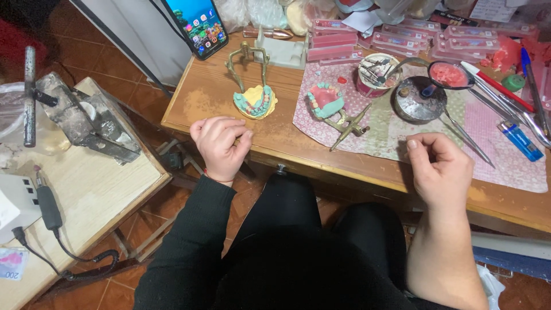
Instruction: The person sits at a cluttered workbench and uses a metal sculpting tool to shape and smooth the pink and blue material on two dental models. They hold one model in their left hand while carefully carving the surface with the tool in their right hand, occasionally switching between the two models.
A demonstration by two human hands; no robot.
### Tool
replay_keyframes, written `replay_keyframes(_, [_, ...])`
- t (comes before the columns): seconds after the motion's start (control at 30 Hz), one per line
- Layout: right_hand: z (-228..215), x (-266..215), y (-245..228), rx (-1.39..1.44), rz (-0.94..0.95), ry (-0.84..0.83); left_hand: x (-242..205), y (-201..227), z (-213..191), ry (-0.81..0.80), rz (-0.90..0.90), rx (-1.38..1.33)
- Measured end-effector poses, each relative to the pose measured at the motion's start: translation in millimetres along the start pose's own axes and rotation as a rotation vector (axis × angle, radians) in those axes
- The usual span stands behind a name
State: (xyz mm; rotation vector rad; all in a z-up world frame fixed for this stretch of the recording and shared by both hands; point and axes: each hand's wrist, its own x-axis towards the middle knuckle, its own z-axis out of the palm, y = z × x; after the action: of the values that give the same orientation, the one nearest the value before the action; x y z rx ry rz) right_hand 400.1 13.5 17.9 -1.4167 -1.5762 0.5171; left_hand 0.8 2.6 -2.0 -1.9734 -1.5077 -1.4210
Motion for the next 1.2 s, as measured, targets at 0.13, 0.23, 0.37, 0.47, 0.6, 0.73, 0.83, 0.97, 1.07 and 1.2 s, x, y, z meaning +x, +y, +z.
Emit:
replay_keyframes(0.13, [0.3, -0.2, -2.4, -0.007, -0.001, 0.006, 1.2, 1.6, -1.2, -0.010, -0.003, -0.007])
replay_keyframes(0.23, [0.0, -0.1, -3.7, 0.018, 0.020, 0.000, 0.6, 0.9, 0.2, -0.008, 0.005, -0.010])
replay_keyframes(0.37, [-0.2, 0.2, -4.1, -0.036, 0.017, 0.011, 1.4, 2.4, -0.3, -0.011, -0.004, -0.008])
replay_keyframes(0.47, [-0.7, 0.1, -3.8, -0.046, 0.025, 0.013, 1.8, 3.3, -0.6, -0.012, -0.009, -0.008])
replay_keyframes(0.6, [-0.8, -0.2, -3.8, -0.018, 0.002, 0.004, 1.6, 3.0, -0.2, -0.009, -0.004, -0.006])
replay_keyframes(0.73, [-0.9, -0.2, -5.4, -0.021, 0.014, 0.008, 1.7, 3.1, -0.4, -0.008, 0.000, -0.007])
replay_keyframes(0.83, [-0.8, 0.1, -6.9, -0.009, 0.015, 0.001, 2.3, 3.7, -0.6, -0.009, 0.001, 0.001])
replay_keyframes(0.97, [-0.8, 0.0, -6.8, -0.008, 0.009, 0.004, 2.0, 3.2, -0.4, -0.012, 0.003, -0.003])
replay_keyframes(1.07, [-0.6, 0.0, -4.3, -0.010, 0.013, 0.007, 2.8, 4.1, -0.5, -0.011, 0.000, -0.003])
replay_keyframes(1.2, [-0.7, 0.1, -4.0, -0.010, 0.010, 0.005, 1.9, 3.1, 1.3, -0.001, -0.010, -0.009])
